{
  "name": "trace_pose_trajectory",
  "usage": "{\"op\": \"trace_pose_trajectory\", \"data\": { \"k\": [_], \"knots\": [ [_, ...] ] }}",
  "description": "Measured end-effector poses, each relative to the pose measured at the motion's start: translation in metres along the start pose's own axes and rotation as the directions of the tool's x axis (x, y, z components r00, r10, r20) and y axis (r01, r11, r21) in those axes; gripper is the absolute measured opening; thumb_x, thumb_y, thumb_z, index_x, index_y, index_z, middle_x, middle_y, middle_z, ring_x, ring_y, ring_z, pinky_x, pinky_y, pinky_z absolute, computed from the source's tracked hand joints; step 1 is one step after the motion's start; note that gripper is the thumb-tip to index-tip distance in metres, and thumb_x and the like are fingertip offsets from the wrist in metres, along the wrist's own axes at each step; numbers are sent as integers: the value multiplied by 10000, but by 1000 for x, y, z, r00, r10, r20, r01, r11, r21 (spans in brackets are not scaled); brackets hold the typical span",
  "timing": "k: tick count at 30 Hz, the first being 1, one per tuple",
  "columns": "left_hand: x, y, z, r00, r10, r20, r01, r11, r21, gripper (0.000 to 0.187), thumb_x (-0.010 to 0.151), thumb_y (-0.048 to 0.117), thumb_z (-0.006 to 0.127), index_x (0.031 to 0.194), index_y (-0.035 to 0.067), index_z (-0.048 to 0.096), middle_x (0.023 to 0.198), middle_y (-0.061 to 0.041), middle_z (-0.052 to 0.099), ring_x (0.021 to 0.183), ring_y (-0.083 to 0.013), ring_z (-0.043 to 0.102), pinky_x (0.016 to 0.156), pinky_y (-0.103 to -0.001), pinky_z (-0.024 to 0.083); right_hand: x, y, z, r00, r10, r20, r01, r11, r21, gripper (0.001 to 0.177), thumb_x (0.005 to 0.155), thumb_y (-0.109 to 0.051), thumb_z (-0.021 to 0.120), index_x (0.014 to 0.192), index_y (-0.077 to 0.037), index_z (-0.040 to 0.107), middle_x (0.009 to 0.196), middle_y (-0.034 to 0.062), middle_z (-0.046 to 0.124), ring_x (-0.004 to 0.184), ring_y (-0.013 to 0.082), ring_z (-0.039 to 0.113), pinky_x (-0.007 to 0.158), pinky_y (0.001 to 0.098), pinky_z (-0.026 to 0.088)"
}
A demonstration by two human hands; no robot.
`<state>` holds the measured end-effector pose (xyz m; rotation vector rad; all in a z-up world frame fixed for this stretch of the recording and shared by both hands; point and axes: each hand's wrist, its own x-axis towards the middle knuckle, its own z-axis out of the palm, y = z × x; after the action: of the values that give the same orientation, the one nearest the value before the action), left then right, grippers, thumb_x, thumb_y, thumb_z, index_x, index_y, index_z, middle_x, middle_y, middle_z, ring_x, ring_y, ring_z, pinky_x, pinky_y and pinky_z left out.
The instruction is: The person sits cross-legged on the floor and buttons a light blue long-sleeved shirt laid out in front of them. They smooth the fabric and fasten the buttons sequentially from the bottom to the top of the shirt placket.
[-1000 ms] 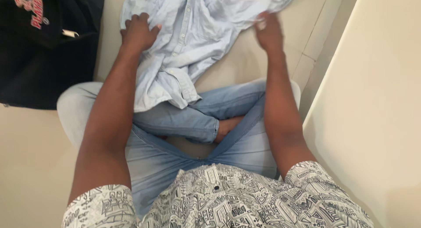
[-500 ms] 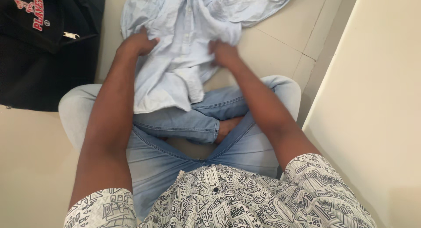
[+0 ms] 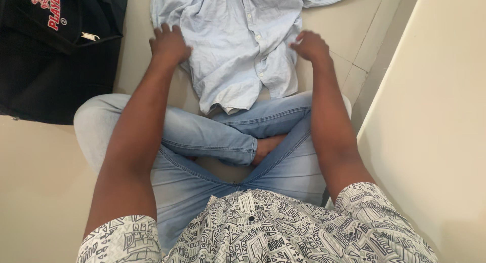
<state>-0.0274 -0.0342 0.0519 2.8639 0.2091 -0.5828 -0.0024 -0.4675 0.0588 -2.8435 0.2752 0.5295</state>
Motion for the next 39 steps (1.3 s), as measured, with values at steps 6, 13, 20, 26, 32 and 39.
{"op": "trace_pose_trajectory", "data": {
  "k": [6,13,20,26,32,39],
  "knots": [
    [52,-24,41,999,-1,49,0,999,37,1038,882,556,699,1614,49,166,1688,-223,88,1525,-441,121,1191,-589,232,-20,-9,30,944,-219,248,231,973,-17,832,830,-582,786,1395,-33,520,1259,215,643,922,368,747,890,467,559],
    [43,-33,29,934,-66,-352,45,997,-68,919,983,501,686,1618,16,231,1657,-308,153,1520,-479,176,1165,-639,288,80,41,92,764,-501,-406,585,803,111,553,925,-408,813,1258,6,659,1196,255,681,1095,396,660,950,448,523],
    [28,-8,30,944,-320,-75,274,892,-360,922,802,403,842,1453,-40,364,1351,-222,588,1207,-377,601,1002,-463,492,78,36,92,907,-326,-266,395,877,272,433,804,-285,869,1031,10,649,1054,207,692,958,351,658,818,436,526],
    [23,-21,19,994,33,102,73,492,-868,630,822,235,724,1406,44,585,1262,-126,708,1067,-252,690,925,-461,532,10,18,29,948,-313,52,123,514,849,310,885,-161,806,1120,-62,632,1001,63,662,821,142,625,655,329,512],
    [-4,-23,-6,954,236,182,134,207,-969,540,930,330,696,1387,76,558,1288,-71,710,1163,-225,690,1003,-430,552,-42,63,-23,985,-168,45,80,667,740,390,839,-191,800,1117,-111,537,953,11,616,823,132,595,585,321,493],
    [-15,-10,-10,993,-117,13,116,951,-286,506,1018,461,640,1307,46,627,1376,-234,604,1257,-419,578,1050,-543,474,-13,70,23,910,-248,-331,296,950,103,404,852,-385,849,1057,-76,690,1028,163,726,957,329,683,826,446,535]
  ]
}}
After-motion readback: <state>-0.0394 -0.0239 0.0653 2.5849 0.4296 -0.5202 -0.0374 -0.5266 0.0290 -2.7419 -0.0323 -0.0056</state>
